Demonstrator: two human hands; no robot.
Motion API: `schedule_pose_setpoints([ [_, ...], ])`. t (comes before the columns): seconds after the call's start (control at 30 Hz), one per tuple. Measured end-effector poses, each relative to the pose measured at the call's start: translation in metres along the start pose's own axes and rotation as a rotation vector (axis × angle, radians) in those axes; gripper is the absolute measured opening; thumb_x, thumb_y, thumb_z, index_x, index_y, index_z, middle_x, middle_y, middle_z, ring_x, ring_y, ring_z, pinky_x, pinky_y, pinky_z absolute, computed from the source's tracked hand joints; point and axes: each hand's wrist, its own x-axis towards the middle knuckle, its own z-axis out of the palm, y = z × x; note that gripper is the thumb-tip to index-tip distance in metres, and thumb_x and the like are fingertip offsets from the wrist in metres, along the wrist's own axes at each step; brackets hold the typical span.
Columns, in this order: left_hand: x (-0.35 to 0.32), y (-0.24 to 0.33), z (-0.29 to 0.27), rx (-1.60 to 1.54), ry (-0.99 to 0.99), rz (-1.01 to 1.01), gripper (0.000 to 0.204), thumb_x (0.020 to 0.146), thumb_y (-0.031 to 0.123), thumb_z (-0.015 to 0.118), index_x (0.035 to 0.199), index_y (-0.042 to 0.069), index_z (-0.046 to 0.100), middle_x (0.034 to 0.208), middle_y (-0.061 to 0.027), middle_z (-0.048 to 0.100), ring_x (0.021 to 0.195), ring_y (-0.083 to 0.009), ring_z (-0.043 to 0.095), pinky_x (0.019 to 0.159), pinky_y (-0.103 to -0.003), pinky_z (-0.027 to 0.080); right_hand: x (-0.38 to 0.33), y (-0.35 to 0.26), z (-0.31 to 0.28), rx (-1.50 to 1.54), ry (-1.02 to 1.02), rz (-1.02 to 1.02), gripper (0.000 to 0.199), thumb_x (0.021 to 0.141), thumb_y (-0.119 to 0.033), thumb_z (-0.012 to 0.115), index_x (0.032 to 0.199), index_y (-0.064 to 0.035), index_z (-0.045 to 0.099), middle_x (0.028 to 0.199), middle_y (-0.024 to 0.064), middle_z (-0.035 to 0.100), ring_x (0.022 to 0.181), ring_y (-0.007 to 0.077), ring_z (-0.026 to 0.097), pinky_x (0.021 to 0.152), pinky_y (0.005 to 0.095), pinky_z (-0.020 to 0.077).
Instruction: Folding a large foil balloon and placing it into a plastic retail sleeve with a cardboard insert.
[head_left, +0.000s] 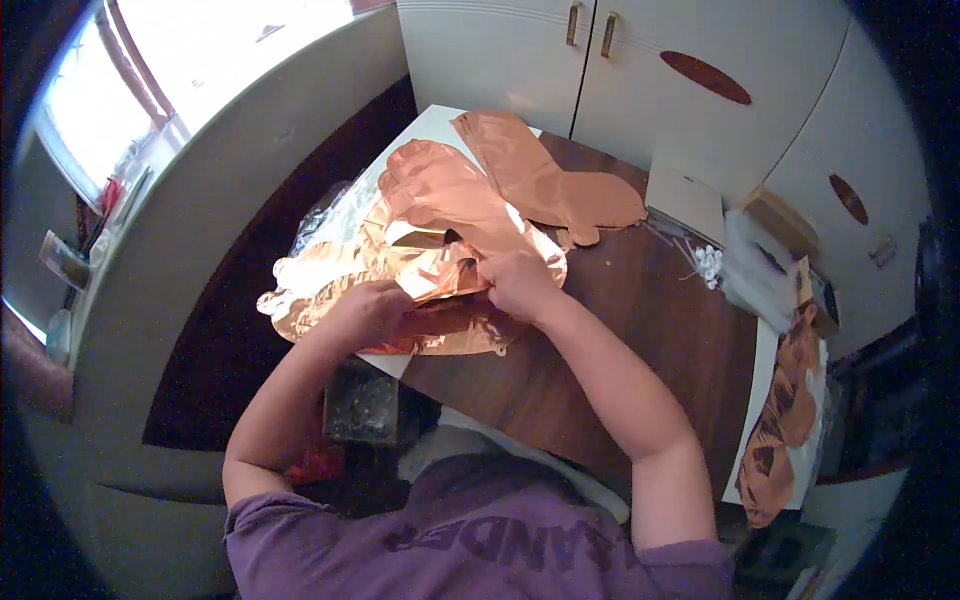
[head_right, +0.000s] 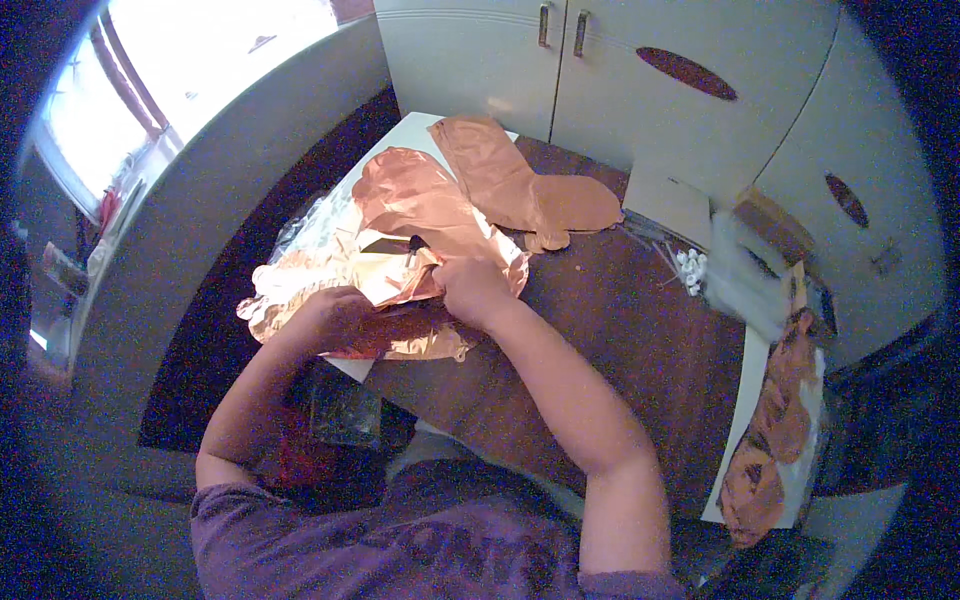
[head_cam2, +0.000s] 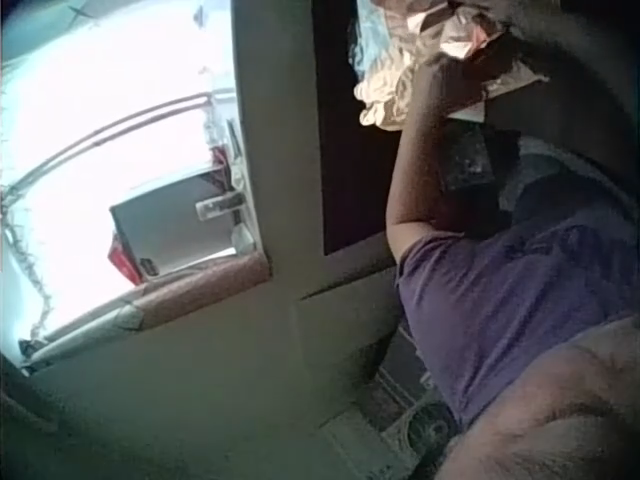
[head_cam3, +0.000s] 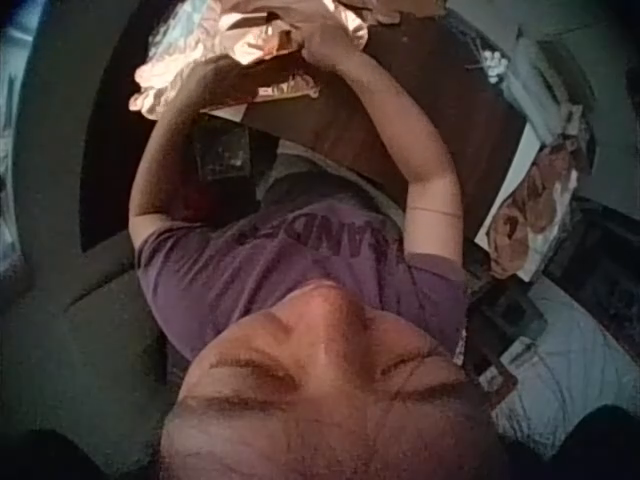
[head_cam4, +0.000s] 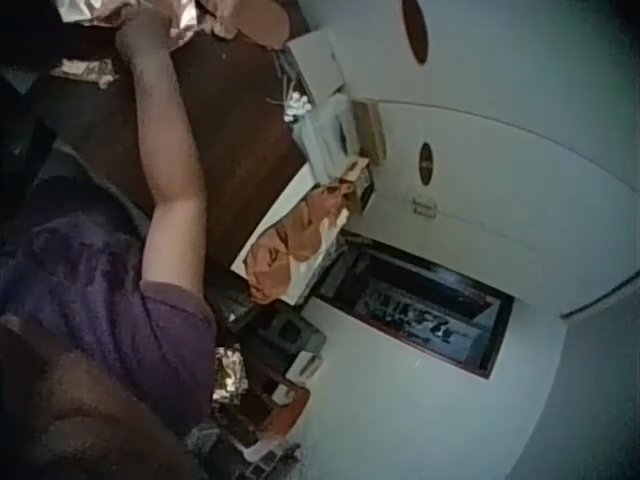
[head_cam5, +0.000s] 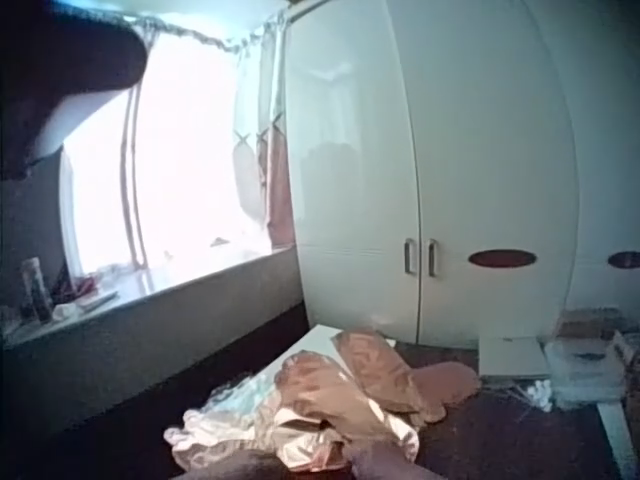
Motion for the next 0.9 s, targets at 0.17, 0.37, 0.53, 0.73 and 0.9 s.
schedule_pose_setpoints([
  [0.17,0.008,0.004,-0.009,-0.035,0.133,-0.28,0.014,0.078,0.016,0.067,0.086,0.005,0.069,0.083,-0.0154,0.066,0.078,-0.0331,0.064,0.072,-0.041,0.052,0.014,-0.011,-0.034,0.13,-0.386,0.04,0.013,0.075,-0.017,0.07,0.078,-0.0056,0.067,0.082,0.014,0.067,0.081,0.0316,0.064,0.071,0.0415,0.0498],
  [0.37,0.028,0.014,-0.018,0.071,0.077,-0.425,0.021,0.074,0.028,0.07,0.078,0.007,0.07,0.082,-0.0136,0.067,0.077,-0.0332,0.064,0.073,-0.042,0.05,0.013,-0.025,-0.018,-0.095,-0.03,-0.049,0.047,0.08,-0.045,0.066,0.102,-0.0043,0.061,0.098,0.0138,0.063,0.094,0.0304,0.061,0.083,0.0419,0.0449],
  [0.53,0.03,0.014,-0.004,0.455,0.26,-0.144,0.015,0.072,0.024,0.068,0.074,0.009,0.065,0.083,-0.0085,0.065,0.081,-0.0282,0.063,0.079,-0.041,0.043,0.025,-0.055,-0.001,-0.405,0.375,-0.273,0.027,0.072,-0.025,0.069,0.09,-0.0061,0.061,0.091,0.0103,0.06,0.091,0.0276,0.059,0.082,0.042,0.0416],
  [0.73,0.006,0.006,0.029,0.985,0.372,0.402,0.046,0.083,0.029,0.055,0.123,0.005,0.053,0.148,-0.0134,0.037,0.136,-0.0271,0.035,0.112,-0.042,0.026,0.062,-0.036,0.005,-0.003,-0.047,0.02,0.017,0.079,-0.022,0.061,0.086,-0.0125,0.072,0.088,0.0137,0.07,0.084,0.0298,0.069,0.075,0.0457,0.0514],
  [0.9,0.005,-0.001,0.041,0.87,0.278,0.215,0.06,0.08,0.03,0.057,0.131,-0.001,0.05,0.147,-0.0175,0.038,0.14,-0.029,0.029,0.117,-0.047,0.019,0.089,-0.01,-0.01,0.251,-0.154,0.155,0.025,0.083,-0.028,0.062,0.084,-0.0047,0.071,0.074,0.0159,0.068,0.07,0.0246,0.066,0.068,0.0373,0.0512],
])
